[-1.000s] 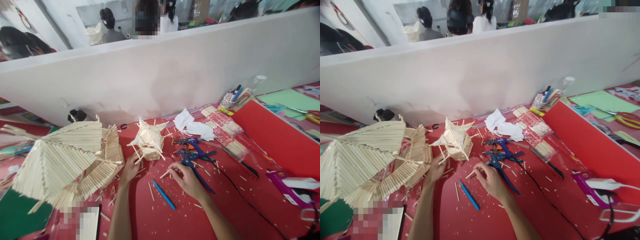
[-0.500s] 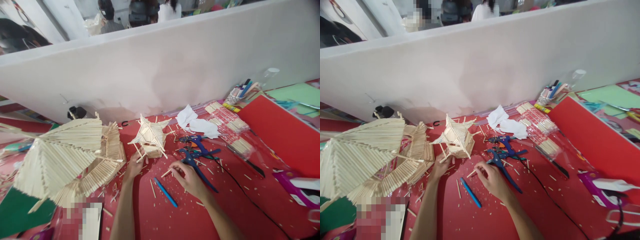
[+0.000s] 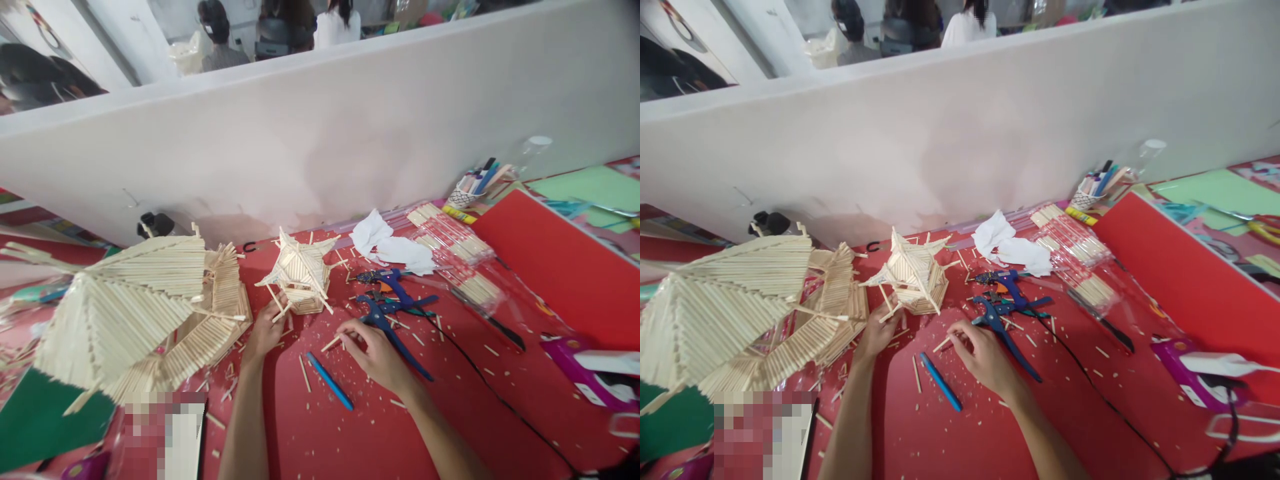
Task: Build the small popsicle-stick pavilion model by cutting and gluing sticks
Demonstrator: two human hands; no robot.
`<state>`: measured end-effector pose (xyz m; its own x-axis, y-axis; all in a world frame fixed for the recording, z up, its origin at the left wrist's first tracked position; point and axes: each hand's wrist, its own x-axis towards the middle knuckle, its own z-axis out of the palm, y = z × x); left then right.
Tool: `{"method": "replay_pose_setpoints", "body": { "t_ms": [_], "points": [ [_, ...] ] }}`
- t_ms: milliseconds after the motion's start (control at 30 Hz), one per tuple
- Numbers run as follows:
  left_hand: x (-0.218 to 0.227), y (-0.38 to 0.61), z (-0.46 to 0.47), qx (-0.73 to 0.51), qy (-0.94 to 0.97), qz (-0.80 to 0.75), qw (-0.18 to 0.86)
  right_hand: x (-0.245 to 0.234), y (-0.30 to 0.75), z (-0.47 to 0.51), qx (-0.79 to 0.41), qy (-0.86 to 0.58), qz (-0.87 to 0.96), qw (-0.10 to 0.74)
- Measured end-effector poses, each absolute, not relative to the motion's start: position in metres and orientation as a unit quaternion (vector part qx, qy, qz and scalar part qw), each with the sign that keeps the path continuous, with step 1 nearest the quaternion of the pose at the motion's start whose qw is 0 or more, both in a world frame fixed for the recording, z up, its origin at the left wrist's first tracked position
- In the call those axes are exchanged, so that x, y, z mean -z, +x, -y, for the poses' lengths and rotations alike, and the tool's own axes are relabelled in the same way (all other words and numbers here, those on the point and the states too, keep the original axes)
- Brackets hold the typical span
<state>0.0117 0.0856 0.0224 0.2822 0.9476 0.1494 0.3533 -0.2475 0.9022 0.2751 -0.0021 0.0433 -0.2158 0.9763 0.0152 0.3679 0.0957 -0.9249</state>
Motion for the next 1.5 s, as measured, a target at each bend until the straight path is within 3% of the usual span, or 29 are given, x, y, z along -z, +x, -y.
{"method": "replay_pose_setpoints", "body": {
  "t_ms": [467,967,1500],
  "points": [
    [-0.004,0.003,-0.077,-0.424,0.588,-0.476,0.498,-0.044,0.276,0.002,-0.423,-0.517,0.651,0.361],
    [-0.014,-0.001,-0.074,-0.493,0.463,-0.456,0.578,-0.045,0.277,0.002,-0.433,-0.518,0.645,0.359],
    [-0.021,0.017,-0.084,-0.569,0.381,-0.481,0.547,-0.044,0.275,0.002,-0.435,-0.516,0.649,0.352]
  ]
}}
